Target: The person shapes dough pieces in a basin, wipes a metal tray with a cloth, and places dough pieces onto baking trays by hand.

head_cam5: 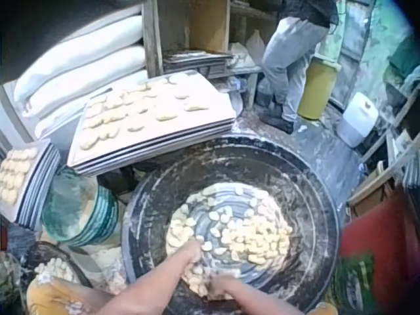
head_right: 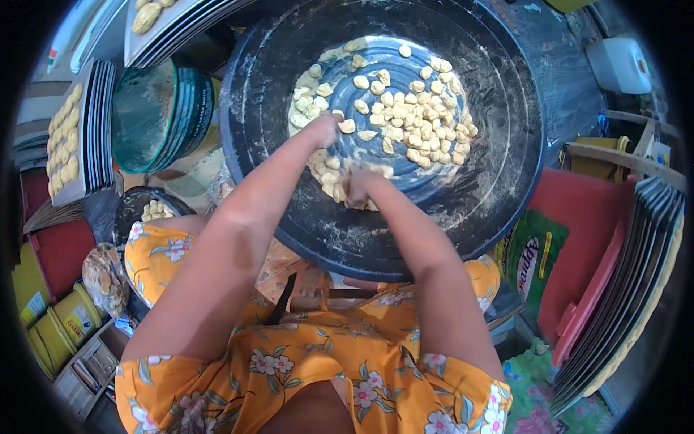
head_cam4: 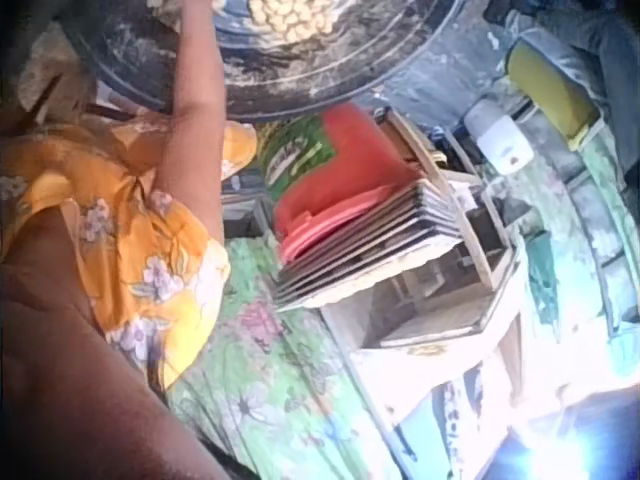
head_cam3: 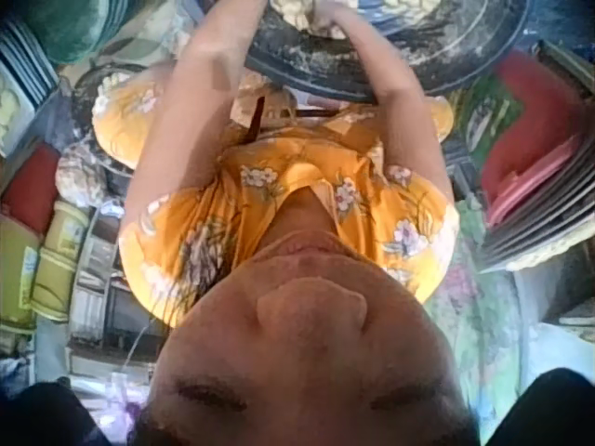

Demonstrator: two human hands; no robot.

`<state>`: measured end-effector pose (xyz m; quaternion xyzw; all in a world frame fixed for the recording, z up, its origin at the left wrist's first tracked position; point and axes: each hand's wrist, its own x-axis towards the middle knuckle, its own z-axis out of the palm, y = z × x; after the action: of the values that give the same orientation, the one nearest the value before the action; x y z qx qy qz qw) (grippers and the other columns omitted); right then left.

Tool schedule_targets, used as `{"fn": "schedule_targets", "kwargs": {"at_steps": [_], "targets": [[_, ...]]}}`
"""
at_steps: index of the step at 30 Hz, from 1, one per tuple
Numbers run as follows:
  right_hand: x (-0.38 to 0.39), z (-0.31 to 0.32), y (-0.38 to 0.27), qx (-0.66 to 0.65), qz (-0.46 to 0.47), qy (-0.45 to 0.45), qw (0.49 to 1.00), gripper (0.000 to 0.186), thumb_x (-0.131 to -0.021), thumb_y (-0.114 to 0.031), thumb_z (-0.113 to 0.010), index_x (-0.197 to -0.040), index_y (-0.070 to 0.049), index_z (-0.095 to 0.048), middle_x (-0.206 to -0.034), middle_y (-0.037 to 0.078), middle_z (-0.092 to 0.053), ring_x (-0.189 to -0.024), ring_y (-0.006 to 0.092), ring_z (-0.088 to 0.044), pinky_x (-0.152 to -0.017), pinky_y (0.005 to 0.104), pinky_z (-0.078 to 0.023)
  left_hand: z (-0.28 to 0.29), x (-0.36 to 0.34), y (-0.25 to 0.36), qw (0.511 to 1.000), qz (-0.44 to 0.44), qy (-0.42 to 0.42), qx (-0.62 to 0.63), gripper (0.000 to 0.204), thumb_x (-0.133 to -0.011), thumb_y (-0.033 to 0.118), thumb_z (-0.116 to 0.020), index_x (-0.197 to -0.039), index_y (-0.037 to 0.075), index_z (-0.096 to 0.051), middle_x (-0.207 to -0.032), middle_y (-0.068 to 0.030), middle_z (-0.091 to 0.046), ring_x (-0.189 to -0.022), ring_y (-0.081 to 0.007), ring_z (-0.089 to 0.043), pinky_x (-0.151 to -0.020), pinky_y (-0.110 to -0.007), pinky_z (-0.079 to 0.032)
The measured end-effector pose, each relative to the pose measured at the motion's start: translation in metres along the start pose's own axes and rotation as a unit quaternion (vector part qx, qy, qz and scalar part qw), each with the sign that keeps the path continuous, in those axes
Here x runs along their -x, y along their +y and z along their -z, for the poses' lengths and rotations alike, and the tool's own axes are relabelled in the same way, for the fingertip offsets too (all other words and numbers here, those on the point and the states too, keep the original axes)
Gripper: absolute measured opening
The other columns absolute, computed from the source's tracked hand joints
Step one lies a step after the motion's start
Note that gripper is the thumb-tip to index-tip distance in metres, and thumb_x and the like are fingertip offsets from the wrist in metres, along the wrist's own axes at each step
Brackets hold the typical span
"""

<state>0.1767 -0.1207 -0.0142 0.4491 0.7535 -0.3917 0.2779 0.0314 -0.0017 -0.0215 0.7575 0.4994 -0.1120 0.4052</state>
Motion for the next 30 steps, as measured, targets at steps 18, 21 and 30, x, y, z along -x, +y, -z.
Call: {"fn": "schedule_targets", "kwargs": {"at_steps": [18, 21, 30], "targets": [[-0.158, 0.210, 0.021, 0.069, 0.057, 0.227, 0.970, 0.051, -0.072, -0.026, -0.071, -0.121, -0.021, -0.057, -0.136, 0.008, -0.042, -0.128, 0.0283, -0.038, -0.102, 0.0523, -0.032, -0.037, 0.003, 0.007, 0.989, 0.119, 0.005, 0.083, 0.032, -0.081, 0.022, -0.057, -0.107, 0.005, -0.064, -0.109, -0.0193, -0.063, -0.105, -0.0346, -0.059, -0.089, -0.043, -0.047], [-0.153, 0.255, 0.072, -0.080, 0.055, -0.092, 0.991, 0.053, -0.066, -0.021, -0.075, -0.117, -0.015, -0.063, -0.118, 0.016, -0.059, -0.114, 0.0268, -0.053, -0.096, 0.0392, -0.042, -0.028, 0.006, 0.022, 0.989, 0.125, 0.006, 0.072, 0.028, -0.078, 0.015, -0.056, -0.102, 0.003, -0.065, -0.106, -0.0190, -0.064, -0.100, -0.0359, -0.061, -0.085, -0.044, -0.050], [-0.119, 0.148, 0.088, 0.061, -0.089, 0.328, 0.939, 0.059, -0.076, -0.050, -0.063, -0.129, -0.028, -0.050, -0.137, 0.010, -0.039, -0.130, 0.0277, -0.034, -0.103, 0.0627, -0.024, -0.059, 0.018, -0.004, 0.981, 0.196, -0.009, -0.009, 0.032, -0.085, 0.019, -0.049, -0.110, 0.010, -0.066, -0.118, -0.0131, -0.062, -0.109, -0.0308, -0.059, -0.087, -0.044, -0.049]]}}
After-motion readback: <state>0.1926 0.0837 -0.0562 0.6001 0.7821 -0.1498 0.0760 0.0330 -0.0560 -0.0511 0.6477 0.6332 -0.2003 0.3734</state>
